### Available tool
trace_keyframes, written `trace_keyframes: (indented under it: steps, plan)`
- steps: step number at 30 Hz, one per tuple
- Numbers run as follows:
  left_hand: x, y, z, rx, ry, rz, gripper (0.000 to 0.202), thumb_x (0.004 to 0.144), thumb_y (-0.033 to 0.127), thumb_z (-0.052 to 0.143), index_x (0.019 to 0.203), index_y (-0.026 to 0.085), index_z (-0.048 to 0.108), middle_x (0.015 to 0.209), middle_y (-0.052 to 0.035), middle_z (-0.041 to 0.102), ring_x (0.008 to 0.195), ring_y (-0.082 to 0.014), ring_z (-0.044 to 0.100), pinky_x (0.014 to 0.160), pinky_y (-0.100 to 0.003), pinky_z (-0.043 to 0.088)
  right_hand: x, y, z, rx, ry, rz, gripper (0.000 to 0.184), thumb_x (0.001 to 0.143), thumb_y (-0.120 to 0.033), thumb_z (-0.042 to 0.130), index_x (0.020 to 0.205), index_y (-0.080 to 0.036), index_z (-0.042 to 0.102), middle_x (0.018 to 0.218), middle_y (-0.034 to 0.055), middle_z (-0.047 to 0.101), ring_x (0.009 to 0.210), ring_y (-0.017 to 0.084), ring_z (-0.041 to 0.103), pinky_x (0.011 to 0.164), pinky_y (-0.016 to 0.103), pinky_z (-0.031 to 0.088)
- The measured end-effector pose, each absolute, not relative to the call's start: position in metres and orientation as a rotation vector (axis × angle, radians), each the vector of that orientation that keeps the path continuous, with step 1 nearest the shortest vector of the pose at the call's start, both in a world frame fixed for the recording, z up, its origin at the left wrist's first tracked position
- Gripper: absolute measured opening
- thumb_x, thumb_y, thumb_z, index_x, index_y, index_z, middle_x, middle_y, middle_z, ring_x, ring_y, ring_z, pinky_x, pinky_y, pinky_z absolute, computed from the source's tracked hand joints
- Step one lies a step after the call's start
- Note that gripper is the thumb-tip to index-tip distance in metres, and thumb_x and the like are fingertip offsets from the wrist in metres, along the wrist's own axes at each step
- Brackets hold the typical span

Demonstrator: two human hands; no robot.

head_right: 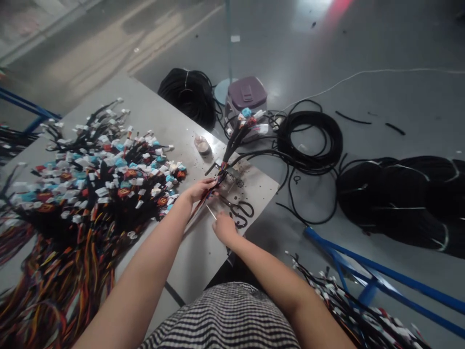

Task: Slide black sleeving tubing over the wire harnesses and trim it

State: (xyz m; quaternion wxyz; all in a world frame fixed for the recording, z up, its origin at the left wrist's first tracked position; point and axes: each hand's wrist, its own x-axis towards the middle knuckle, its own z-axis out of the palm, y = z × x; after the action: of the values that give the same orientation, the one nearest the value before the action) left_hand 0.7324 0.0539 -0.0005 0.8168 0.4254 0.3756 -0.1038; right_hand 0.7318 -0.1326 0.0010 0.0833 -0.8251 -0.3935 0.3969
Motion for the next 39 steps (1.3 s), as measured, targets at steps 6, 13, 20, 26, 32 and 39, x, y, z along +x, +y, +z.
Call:
trace_keyframes:
  steps: [6,13,20,26,32,39]
  plan:
    - [0.731,0.047,0.003,0.967,0.879,-0.153,0.018,0.085,0.021,0.065,0.100,0.011,0.067,0.084,-0.0070,0.072,0.052,-0.0081,0.057,0.049,-0.019,0.045,0.755,-0.211,0.003,-2.208,-0.657,1.286,0.026,0.088,-0.029,0.055,0.104,-0.022,0.074,0.103,0.0040,0.071,0.099,0.021,0.065,0.088,0.031,0.048]
    - [0.733,0.048,0.008,0.844,0.925,-0.263,0.012,0.089,0.019,0.060,0.088,0.009,0.067,0.084,-0.0093,0.072,0.059,-0.0120,0.066,0.051,-0.019,0.051,0.800,-0.240,0.021,-2.030,-0.309,0.812,0.048,0.073,-0.053,0.059,0.097,-0.016,0.078,0.095,0.0105,0.073,0.090,0.028,0.067,0.084,0.037,0.052]
    - [0.736,0.043,0.007,0.775,1.007,-0.138,0.011,0.086,0.007,0.057,0.080,0.009,0.065,0.075,-0.0062,0.068,0.058,-0.0108,0.063,0.053,-0.020,0.049,0.812,-0.218,0.033,-2.066,-0.269,0.698,0.047,0.072,-0.053,0.059,0.093,-0.016,0.078,0.094,0.0107,0.073,0.090,0.029,0.068,0.084,0.037,0.052]
    - [0.731,0.040,0.010,0.860,0.952,-0.169,0.007,0.082,0.016,0.067,0.086,0.010,0.066,0.077,-0.0051,0.068,0.048,-0.0065,0.051,0.039,-0.018,0.029,0.808,-0.208,0.029,-2.036,-0.297,0.740,0.044,0.072,-0.052,0.059,0.091,-0.017,0.078,0.091,0.0094,0.073,0.085,0.027,0.067,0.077,0.036,0.052]
    - [0.729,0.029,0.007,0.945,0.912,-0.045,0.019,0.075,0.026,0.073,0.071,0.011,0.060,0.057,0.0016,0.054,0.039,-0.0039,0.037,0.038,-0.019,0.018,0.822,-0.163,0.016,-1.860,-0.347,0.829,0.040,0.073,-0.055,0.059,0.066,-0.017,0.066,0.064,0.0041,0.063,0.065,0.017,0.059,0.065,0.026,0.048]
    - [0.729,0.020,0.011,1.165,0.963,0.021,0.030,0.077,0.041,0.065,0.069,0.013,0.060,0.061,-0.0004,0.058,0.042,-0.0059,0.036,0.043,-0.022,0.021,0.827,-0.104,0.045,-1.556,0.301,1.249,0.027,0.094,-0.044,0.047,0.084,-0.018,0.048,0.056,-0.0056,0.043,0.036,0.004,0.024,0.034,0.015,0.012]
